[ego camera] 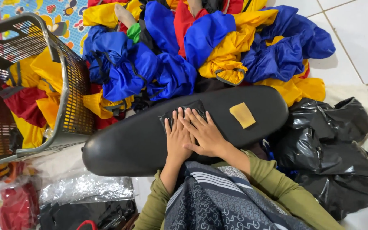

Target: The person is folding black covers, placing them into plastic bags, and using scissors to trim excess material from blue fabric covers.

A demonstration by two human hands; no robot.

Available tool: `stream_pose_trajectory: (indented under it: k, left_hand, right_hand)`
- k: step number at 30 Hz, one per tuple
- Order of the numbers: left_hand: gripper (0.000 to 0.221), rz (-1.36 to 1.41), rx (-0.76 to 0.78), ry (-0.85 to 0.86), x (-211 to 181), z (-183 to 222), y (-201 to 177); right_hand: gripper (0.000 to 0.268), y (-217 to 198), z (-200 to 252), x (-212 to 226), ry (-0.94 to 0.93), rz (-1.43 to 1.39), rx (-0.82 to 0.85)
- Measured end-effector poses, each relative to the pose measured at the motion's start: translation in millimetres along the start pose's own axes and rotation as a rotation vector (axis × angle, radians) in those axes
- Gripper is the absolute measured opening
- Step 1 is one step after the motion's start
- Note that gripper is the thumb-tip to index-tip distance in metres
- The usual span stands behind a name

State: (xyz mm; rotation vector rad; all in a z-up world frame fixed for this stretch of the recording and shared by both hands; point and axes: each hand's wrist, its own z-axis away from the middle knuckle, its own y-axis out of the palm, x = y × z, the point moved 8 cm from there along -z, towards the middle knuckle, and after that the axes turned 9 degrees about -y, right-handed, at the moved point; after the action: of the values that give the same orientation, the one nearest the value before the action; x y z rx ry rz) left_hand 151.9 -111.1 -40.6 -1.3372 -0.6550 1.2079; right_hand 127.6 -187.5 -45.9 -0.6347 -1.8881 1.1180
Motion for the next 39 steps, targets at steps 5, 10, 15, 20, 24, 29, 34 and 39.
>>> stream_pose_trajectory:
  k: [5,10,15,20,24,29,34,39]
  left_hand:
    - [0.062,0.045,-0.042,-0.010,1.6,-0.9,-1.0]
    - [0.063,0.054,-0.097,-0.010,2.8,0.7,-0.9]
    - [0.062,0.122,-0.177,-0.005,11.4,1.0,2.0]
    - [0.051,0.663,-0.498,0.031,39.5,10.1,-17.0]
    - [0.042,0.803,-0.647,-0.048,56.9,19.4,-40.0]
    - [0.025,0.758,-0.833,-0.022,67.4,33.8,-34.7]
    - [0.042,0.921,-0.875,-0.051,86.0,41.2,-28.8]
    - [0.073,1.260,-0.799,-0.004,83.2,41.5,-29.7]
  right_hand:
    - [0.090,6.2,1.9,-11.2,0.015,-0.102,0.023]
    - [0.079,14.4,0.8,-21.3,0.021,-0.149,0.063]
    - [0.076,11.9,0.0,-16.7,0.059,-0.114,0.038]
    - [0.093,4.0,7.8,-28.7,0.389,-0.047,-0.127]
    - [0.084,2.0,1.9,-24.6,0.389,-0.006,-0.123]
    - [0.114,-32.6,-6.3,-18.6,0.438,-0.509,-0.325]
    - [0.124,-92.0,-4.8,-27.9,0.488,-0.645,-0.658]
    - [0.067,-134.9,-1.2,21.1,0.039,-0.088,-0.830]
